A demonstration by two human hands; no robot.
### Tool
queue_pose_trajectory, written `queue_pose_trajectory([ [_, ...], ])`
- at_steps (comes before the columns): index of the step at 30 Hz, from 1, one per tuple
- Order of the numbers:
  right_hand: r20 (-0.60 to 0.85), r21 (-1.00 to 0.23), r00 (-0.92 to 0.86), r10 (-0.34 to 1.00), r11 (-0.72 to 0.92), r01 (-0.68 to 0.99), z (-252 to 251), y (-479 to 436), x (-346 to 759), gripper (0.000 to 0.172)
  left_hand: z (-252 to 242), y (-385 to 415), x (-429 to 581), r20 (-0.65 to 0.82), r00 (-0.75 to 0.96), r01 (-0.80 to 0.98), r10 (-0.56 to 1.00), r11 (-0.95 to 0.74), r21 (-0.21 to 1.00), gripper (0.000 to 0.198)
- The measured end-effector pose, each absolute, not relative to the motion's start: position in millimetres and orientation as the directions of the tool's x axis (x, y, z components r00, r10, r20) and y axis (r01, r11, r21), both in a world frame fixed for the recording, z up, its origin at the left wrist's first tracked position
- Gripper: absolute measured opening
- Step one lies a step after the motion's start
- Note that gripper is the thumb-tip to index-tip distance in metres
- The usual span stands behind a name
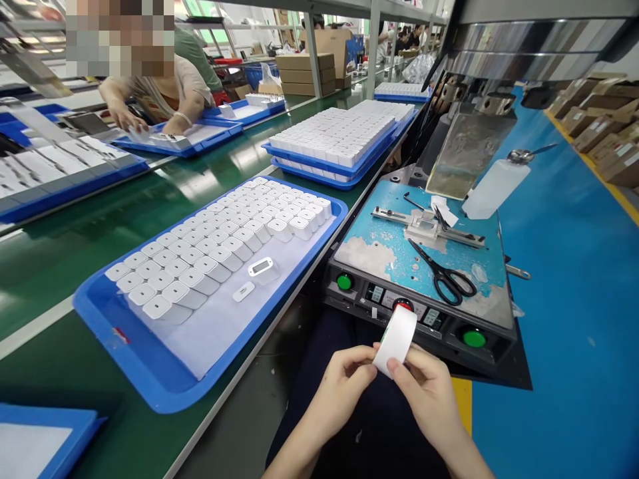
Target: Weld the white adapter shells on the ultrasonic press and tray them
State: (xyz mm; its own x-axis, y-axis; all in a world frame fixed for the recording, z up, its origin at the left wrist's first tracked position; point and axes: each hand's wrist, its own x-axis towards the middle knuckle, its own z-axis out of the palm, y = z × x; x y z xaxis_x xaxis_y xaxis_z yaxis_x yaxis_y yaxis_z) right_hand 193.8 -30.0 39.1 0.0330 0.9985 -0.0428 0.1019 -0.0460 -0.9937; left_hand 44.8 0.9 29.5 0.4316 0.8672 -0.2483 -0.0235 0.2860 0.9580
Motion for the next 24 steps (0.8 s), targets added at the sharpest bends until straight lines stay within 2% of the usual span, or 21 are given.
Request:
queue_pose_trajectory([
  [10, -0.068, -0.995, 0.044, 0.997, -0.071, 0.064, 36.2, -29.9, 193.2, 0.025, 24.0, -0.8, 43.3, -0.282, 0.387, 0.040, 0.878, 0.290, 0.956, 0.026],
  [24, -0.026, -0.996, 0.027, 0.999, -0.028, 0.088, 26.9, -32.1, 191.8, 0.020, 21.7, -1.2, 43.2, -0.257, 0.426, -0.024, 0.867, 0.295, 0.955, 0.020],
])
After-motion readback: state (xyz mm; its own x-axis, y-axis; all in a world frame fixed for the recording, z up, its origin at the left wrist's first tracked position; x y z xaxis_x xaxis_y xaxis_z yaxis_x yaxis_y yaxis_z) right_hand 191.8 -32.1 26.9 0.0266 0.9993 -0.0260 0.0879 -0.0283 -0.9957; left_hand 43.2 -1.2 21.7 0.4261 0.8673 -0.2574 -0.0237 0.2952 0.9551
